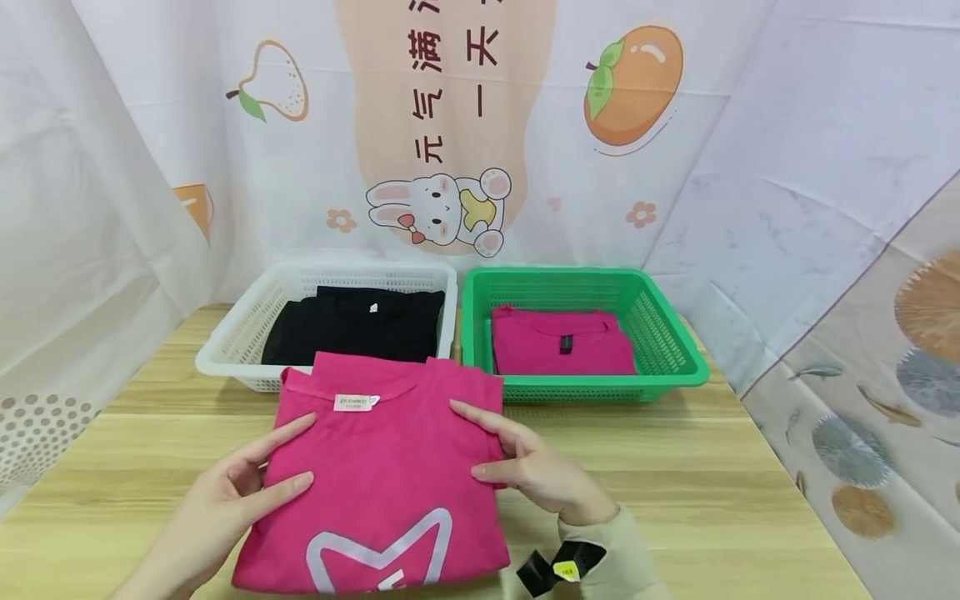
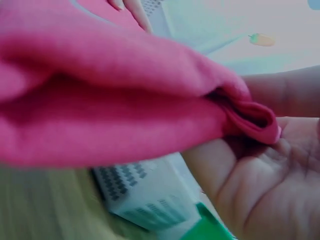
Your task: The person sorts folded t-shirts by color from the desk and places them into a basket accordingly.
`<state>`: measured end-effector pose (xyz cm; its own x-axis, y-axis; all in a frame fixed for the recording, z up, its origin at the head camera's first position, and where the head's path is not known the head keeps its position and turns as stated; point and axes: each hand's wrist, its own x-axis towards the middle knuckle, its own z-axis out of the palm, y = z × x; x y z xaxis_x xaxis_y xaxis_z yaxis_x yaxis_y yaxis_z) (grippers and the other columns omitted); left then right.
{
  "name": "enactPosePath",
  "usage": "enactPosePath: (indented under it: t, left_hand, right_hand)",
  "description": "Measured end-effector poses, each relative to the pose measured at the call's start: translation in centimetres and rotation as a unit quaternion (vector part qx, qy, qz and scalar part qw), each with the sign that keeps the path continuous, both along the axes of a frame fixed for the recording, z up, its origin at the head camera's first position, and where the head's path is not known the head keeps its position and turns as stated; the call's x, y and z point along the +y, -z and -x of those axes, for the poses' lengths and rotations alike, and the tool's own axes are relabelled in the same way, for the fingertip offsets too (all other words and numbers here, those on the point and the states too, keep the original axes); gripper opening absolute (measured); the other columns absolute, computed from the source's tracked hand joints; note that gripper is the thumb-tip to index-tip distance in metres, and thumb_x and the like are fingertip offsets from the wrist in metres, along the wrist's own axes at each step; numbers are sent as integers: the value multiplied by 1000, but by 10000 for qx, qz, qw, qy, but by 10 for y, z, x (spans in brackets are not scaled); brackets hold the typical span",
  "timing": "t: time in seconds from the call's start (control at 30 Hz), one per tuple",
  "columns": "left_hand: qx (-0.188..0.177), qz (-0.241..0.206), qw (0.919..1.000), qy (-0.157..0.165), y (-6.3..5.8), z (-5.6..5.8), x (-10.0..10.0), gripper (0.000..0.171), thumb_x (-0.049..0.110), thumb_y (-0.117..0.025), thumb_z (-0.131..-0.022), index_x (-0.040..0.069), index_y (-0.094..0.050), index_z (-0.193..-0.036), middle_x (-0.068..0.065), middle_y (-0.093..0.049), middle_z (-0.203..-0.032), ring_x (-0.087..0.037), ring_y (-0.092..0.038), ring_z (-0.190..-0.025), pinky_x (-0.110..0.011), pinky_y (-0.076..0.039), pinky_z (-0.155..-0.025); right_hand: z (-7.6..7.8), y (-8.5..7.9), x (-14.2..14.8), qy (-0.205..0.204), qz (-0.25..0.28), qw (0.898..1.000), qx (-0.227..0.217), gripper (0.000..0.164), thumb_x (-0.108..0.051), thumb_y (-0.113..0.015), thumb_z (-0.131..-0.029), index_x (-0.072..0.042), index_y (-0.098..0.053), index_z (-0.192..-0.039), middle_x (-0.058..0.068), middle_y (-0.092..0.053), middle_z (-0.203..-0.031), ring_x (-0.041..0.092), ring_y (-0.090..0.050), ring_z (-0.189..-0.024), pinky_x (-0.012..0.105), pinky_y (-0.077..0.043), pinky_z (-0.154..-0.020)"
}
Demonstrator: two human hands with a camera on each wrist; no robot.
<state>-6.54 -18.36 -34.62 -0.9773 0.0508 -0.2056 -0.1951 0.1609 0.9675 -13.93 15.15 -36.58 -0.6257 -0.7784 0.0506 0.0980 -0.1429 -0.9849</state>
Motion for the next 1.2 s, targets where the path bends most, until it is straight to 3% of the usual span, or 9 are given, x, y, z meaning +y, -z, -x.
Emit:
enactPosePath:
  t: [0.2, 0.4, 0.6, 0.7, 0.87, 1.0, 1.2]
  left_hand:
    - [108, -51, 9997, 196, -13, 10, 16, 57, 18, -71, -90, 34, -53, -142, -9, -53, -141, -23, -65, -109, -32, -60, -80]
    - [553, -387, 9956, 655, -19, 22, 29, 56, 16, -69, -92, 25, -51, -145, -13, -51, -142, -23, -65, -111, -31, -60, -81]
    - [671, -557, 9934, 750, -26, 36, 42, 55, 12, -70, -92, 19, -53, -144, -15, -58, -136, -20, -70, -103, -33, -60, -81]
    - [747, -566, 9939, 589, -30, 46, 50, 51, 12, -71, -90, 15, -58, -139, -14, -63, -131, -19, -71, -97, -32, -61, -79]
    - [867, -643, 9940, 171, -31, 64, 65, 42, 13, -75, -87, 12, -67, -128, -9, -70, -114, -18, -71, -88, -30, -61, -76]
    - [1077, -709, 9915, 186, -31, 79, 77, 38, 13, -75, -87, 12, -70, -124, -10, -70, -108, -19, -71, -85, -32, -61, -76]
    - [1283, -556, 9897, 307, -33, 99, 90, 36, 13, -74, -89, 15, -70, -125, -12, -68, -113, -19, -69, -88, -33, -61, -77]
  right_hand:
    - [4, -10, 19, 106, 152, 9994, 283, 70, 10, -48, -94, -12, -27, -157, 2, -47, -145, 13, -52, -128, 27, -54, -96]
    - [7, -19, 36, 178, 528, 9979, 337, 70, 14, -44, -94, -9, -25, -157, 1, -51, -143, 10, -58, -120, 21, -55, -88]
    - [10, -27, 51, 451, 649, 9956, 503, 68, 15, -41, -95, -8, -26, -157, 1, -55, -141, 9, -62, -109, 20, -55, -82]
    - [13, -30, 58, 772, 690, 9934, 503, 66, 15, -41, -95, -8, -29, -156, 1, -58, -138, 10, -63, -112, 22, -56, -86]
    - [17, -35, 69, 1655, 390, 9845, 419, 60, 11, -45, -96, -15, -43, -150, -4, -62, -130, 8, -66, -105, 22, -57, -82]
    - [21, -39, 78, 2167, 274, 9755, 271, 57, 9, -49, -96, -19, -52, -145, -4, -61, -128, 10, -66, -107, 26, -59, -83]
    - [31, -47, 87, 2799, 130, 9598, 151, 54, 5, -52, -97, -19, -52, -145, -2, -53, -136, 11, -61, -115, 30, -59, -82]
